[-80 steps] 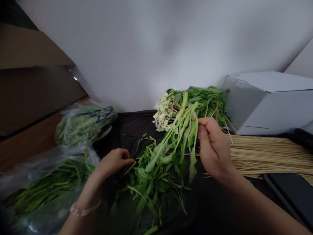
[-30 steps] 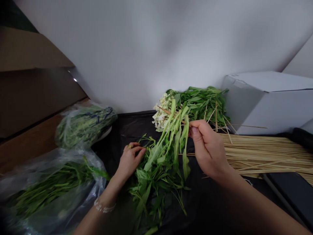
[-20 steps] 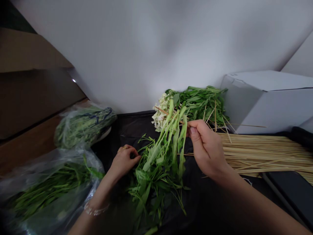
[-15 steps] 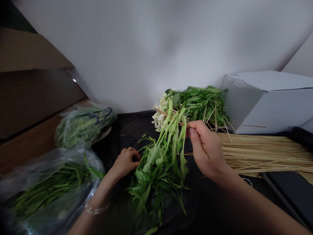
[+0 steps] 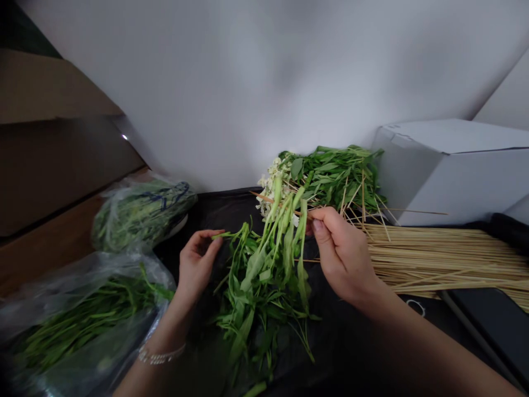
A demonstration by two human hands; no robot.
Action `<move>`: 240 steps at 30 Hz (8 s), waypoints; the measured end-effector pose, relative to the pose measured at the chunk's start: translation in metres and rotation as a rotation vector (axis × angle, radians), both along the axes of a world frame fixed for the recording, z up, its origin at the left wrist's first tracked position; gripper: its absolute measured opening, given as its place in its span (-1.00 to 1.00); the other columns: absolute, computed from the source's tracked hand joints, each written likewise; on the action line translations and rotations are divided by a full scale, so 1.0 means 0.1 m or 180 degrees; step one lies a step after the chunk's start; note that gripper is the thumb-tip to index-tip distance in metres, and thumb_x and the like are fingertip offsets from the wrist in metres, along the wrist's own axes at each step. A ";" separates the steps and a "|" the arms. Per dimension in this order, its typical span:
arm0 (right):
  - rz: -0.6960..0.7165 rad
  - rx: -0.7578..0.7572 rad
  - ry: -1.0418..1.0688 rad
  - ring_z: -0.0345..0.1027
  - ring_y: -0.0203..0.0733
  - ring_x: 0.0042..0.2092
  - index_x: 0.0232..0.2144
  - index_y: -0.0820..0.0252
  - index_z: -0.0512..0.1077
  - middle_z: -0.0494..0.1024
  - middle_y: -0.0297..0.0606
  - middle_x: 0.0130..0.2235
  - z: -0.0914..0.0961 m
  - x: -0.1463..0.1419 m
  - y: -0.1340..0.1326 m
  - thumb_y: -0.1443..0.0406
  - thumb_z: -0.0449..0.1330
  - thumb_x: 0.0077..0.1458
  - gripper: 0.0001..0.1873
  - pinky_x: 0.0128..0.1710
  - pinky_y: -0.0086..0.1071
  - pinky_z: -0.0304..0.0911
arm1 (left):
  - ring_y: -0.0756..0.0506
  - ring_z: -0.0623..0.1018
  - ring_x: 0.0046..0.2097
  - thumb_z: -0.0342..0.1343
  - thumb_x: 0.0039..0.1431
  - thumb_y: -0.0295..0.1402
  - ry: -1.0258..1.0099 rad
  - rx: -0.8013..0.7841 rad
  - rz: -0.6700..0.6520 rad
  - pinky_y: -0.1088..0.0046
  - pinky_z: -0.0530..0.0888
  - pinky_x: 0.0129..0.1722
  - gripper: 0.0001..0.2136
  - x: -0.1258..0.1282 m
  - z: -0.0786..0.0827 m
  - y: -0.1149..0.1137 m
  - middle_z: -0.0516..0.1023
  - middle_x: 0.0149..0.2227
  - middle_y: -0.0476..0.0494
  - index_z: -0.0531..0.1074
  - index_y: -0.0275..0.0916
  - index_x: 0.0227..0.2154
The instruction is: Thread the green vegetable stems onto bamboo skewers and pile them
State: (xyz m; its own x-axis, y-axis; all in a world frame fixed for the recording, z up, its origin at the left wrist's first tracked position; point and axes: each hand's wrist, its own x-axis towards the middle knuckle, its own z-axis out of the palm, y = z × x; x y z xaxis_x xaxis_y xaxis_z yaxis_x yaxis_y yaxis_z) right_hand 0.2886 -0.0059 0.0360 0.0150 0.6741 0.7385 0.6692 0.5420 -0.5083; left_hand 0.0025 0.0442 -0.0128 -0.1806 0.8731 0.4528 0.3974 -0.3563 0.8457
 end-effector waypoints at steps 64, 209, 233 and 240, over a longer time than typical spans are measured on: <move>0.0800 -0.0876 -0.1450 0.40 -0.19 -0.24 -0.14 0.22 0.43 0.51 -0.17 -0.25 -0.35 -0.25 0.00 0.44 -0.07 0.22 -0.70 -0.25 -0.33 0.26 | 0.05 0.58 -0.39 0.46 -0.19 -0.31 -0.2603 -0.1148 -0.1213 0.57 0.49 -0.29 -0.71 0.24 0.07 -0.10 0.68 -0.35 -0.08 0.61 -0.22 -0.33; 0.0668 -0.0831 -0.2243 0.39 -0.17 -0.26 -0.10 0.17 0.48 0.51 -0.19 -0.29 -0.38 -0.03 0.23 0.22 -0.11 0.36 -0.63 -0.30 -0.35 0.22 | 0.04 0.50 -0.44 0.30 0.02 -0.24 -0.2514 -0.2154 -0.1687 0.56 0.41 -0.41 -0.74 0.30 -0.01 -0.12 0.57 -0.44 -0.06 0.51 -0.25 -0.26; 0.0487 -0.0329 -0.1805 0.44 -0.22 -0.32 -0.10 0.19 0.52 0.53 -0.21 -0.30 -0.35 -0.08 0.14 0.24 -0.04 0.34 -0.65 -0.34 -0.37 0.26 | -0.02 0.57 -0.33 0.36 -0.05 -0.18 -0.1707 -0.1184 -0.0941 0.48 0.47 -0.23 -0.70 0.32 -0.07 -0.13 0.68 -0.33 -0.12 0.64 -0.23 -0.25; 0.0519 -0.0334 -0.1793 0.42 -0.24 -0.33 -0.11 0.16 0.52 0.53 -0.23 -0.30 -0.37 -0.09 0.14 0.22 -0.05 0.35 -0.65 -0.34 -0.39 0.25 | -0.02 0.57 -0.35 0.42 -0.14 -0.21 -0.2031 -0.1338 -0.0980 0.48 0.49 -0.24 -0.68 0.32 -0.06 -0.12 0.67 -0.36 -0.13 0.64 -0.25 -0.30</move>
State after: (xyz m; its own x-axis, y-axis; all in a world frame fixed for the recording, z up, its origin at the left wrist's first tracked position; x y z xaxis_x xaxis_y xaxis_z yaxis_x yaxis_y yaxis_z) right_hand 0.2795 0.0085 -0.0007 -0.4697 0.7045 0.5320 0.7637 0.6266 -0.1555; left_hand 0.0348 0.0327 -0.0187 -0.0173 0.9993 -0.0317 -0.2685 0.0259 0.9629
